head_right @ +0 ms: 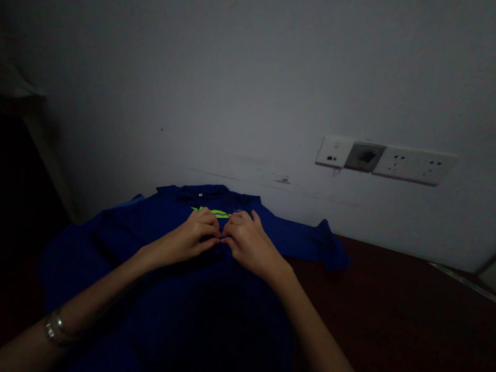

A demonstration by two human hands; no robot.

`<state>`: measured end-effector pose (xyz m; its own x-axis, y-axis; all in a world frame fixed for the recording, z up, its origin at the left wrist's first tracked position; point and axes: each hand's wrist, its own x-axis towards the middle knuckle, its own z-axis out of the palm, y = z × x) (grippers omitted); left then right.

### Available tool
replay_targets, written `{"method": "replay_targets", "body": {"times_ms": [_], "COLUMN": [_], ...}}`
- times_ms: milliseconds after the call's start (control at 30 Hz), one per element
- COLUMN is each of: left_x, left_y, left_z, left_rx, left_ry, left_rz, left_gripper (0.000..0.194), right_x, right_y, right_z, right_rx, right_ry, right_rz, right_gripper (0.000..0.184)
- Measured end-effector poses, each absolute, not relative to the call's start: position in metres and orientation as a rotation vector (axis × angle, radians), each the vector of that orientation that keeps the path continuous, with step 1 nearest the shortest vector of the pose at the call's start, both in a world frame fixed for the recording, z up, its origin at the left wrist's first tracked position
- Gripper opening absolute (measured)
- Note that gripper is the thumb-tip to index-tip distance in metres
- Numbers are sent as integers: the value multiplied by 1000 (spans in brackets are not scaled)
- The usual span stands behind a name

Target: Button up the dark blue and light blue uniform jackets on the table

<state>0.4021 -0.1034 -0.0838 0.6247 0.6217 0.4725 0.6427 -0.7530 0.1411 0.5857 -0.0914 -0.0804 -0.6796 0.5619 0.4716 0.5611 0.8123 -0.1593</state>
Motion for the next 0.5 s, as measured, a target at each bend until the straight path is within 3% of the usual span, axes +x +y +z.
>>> {"method": "replay_targets", "body": {"times_ms": [500], "left_x": [402], "left_y": [-101], "left_z": [-82], "left_rx": [-2847], "left_ry": [-1104], "left_rz": [-990], "left_gripper": [11], "right_x": [600], "right_y": [-78], "right_z": [-77], "right_rx": [-689], "right_ry": [-2496], "right_rz": [151], "right_gripper": [13]}}
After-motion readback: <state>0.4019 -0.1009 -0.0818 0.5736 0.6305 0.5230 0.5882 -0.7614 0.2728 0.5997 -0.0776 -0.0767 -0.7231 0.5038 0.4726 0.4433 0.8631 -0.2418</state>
